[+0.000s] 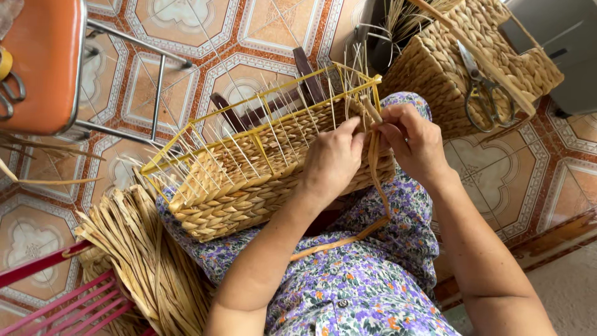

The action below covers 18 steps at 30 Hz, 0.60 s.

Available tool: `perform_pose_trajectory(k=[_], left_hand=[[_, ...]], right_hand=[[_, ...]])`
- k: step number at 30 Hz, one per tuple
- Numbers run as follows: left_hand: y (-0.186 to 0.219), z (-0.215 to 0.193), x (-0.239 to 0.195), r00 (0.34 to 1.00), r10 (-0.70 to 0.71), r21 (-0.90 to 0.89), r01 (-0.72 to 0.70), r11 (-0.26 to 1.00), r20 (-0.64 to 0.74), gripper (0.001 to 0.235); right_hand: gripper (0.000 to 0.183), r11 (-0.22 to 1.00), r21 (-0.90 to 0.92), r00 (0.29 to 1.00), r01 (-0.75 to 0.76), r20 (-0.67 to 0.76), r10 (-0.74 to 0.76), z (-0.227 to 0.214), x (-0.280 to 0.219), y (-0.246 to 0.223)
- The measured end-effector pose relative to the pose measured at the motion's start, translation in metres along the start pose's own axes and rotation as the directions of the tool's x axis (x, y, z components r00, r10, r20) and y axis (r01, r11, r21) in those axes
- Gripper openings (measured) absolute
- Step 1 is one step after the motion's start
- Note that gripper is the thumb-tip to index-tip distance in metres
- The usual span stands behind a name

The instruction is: The person weaves a rectangular basket by hand using dried palm leaves, threading the leaves through a yellow metal frame. The person repeatedly pulls and tucks the leaves to build up the basket walls.

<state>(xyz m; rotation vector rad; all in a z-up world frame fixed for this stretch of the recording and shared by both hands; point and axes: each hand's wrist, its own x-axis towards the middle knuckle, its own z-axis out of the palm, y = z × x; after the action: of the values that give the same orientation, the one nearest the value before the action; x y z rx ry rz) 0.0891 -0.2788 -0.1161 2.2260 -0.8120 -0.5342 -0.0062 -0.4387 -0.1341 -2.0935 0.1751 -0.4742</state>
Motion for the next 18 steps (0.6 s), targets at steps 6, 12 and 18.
perform_pose_trajectory(k=[6, 12, 18], left_hand=[[0.002, 0.011, -0.001, 0.823, 0.34, -0.101, -0.427, 0.899, -0.455, 0.01], [-0.005, 0.015, -0.031, 0.732, 0.52, 0.134, -0.519, 0.844, -0.439, 0.024], [-0.012, -0.02, -0.045, 0.941, 0.198, 0.182, -0.152, 0.972, -0.273, 0.012]], right_hand=[[0.015, 0.845, 0.489, 0.972, -0.216, 0.029, 0.231, 0.003, 0.007, 0.006], [0.013, 0.988, -0.116, 0.988, -0.1, 0.104, 0.112, 0.006, 0.013, -0.005], [0.007, 0.997, 0.079, 0.998, 0.014, 0.055, -0.018, 0.005, 0.015, -0.012]])
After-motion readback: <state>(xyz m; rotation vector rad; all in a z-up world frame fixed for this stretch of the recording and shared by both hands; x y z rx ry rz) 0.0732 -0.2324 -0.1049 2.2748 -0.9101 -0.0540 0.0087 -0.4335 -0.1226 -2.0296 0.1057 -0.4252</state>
